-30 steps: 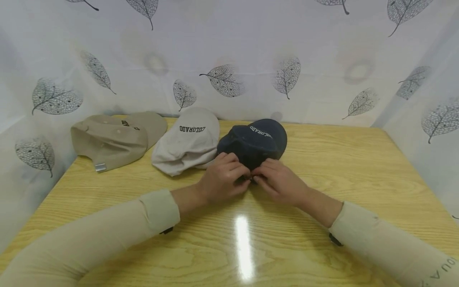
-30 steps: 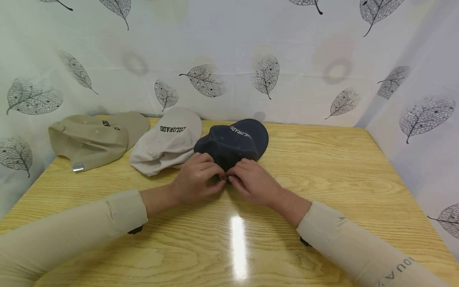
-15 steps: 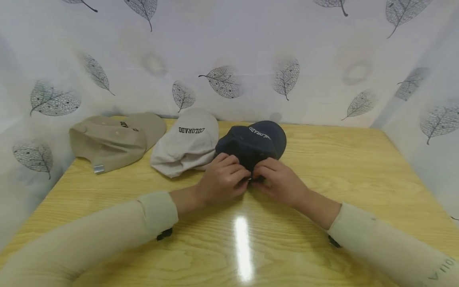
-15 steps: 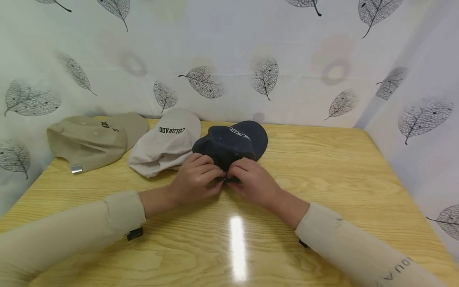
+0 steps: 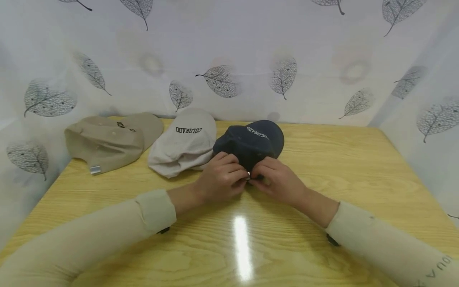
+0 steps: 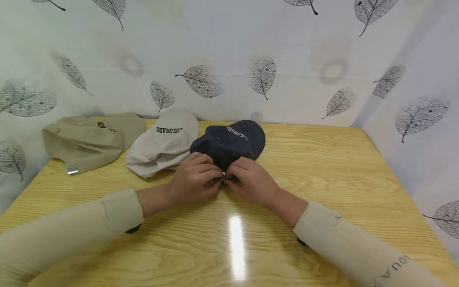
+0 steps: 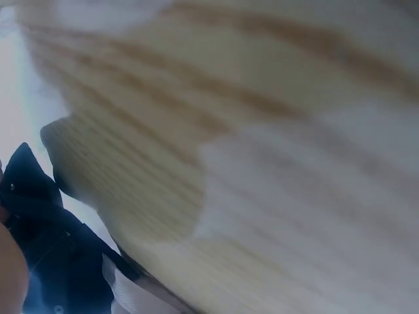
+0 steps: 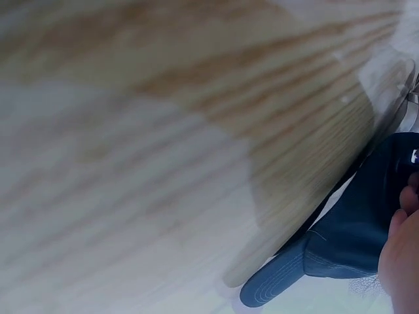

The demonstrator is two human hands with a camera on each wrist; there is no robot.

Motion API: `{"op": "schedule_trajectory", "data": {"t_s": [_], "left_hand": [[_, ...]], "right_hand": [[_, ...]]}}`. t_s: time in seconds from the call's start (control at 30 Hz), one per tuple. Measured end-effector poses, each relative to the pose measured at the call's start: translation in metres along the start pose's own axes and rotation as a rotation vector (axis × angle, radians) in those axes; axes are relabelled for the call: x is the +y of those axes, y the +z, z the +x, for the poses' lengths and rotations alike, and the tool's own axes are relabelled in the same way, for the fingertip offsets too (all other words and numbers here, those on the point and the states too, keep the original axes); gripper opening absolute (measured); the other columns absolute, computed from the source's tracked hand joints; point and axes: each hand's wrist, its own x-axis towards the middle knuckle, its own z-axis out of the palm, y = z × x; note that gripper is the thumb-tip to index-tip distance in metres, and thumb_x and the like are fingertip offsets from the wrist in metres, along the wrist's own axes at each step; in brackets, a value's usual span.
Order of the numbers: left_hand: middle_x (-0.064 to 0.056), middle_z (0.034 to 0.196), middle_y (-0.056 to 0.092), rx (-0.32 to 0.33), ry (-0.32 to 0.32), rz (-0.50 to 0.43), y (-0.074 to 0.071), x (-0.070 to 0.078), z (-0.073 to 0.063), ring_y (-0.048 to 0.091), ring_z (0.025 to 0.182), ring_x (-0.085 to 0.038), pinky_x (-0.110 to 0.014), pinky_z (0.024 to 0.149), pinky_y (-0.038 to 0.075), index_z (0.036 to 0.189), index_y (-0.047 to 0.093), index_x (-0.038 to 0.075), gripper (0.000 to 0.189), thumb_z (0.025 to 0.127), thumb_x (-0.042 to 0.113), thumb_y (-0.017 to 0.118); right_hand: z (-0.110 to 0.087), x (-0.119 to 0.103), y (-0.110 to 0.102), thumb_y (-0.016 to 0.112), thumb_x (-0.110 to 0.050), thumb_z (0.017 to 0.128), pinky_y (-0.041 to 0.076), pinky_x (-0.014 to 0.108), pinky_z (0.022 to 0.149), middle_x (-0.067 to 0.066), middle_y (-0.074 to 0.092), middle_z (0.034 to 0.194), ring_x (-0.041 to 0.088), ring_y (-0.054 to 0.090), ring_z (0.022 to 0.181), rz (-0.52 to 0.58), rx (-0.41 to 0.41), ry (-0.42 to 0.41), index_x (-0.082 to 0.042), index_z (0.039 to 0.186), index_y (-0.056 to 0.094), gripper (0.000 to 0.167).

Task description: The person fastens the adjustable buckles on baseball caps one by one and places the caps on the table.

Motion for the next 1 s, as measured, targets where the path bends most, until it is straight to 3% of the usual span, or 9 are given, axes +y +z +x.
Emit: {"op": "schedule_trajectory", "data": {"t_s": [0.3,0.67,1.0], "left_hand": [[0.002,0.084,0.075,-0.014,0.109,0.015,0.0004,-0.0036,0.0004,0.062,0.083,-0.019,-0.033,0.079,0.051,0.085,0.078,0.011,0.008,0.078,0.012,0.074],[0.000,0.083,0.075,0.014,0.067,-0.080,0.0003,-0.0075,0.0026,0.064,0.080,-0.020,-0.032,0.080,0.053,0.082,0.079,0.009,0.008,0.076,0.010,0.074],[0.000,0.081,0.074,0.021,0.112,-0.045,0.0004,-0.0085,-0.0003,0.063,0.079,-0.020,-0.032,0.080,0.054,0.083,0.079,0.009,0.008,0.077,0.010,0.074]], "right_hand": [[0.0015,-0.0024,-0.0003,0.086,-0.003,0.072,0.049,0.033,0.073,0.001,0.064,0.087,0.018,0.057,0.083,-0.072,-0.012,0.015,-0.009,0.081,0.065,0.024],[0.0010,0.0010,-0.0022,0.085,-0.001,0.071,0.050,0.034,0.072,0.001,0.064,0.086,0.017,0.056,0.083,-0.035,0.010,0.034,-0.009,0.079,0.065,0.023],[0.0013,0.0019,-0.0015,0.086,-0.002,0.070,0.050,0.035,0.072,0.001,0.064,0.086,0.018,0.056,0.082,-0.059,-0.003,-0.001,-0.009,0.078,0.064,0.024]]}}
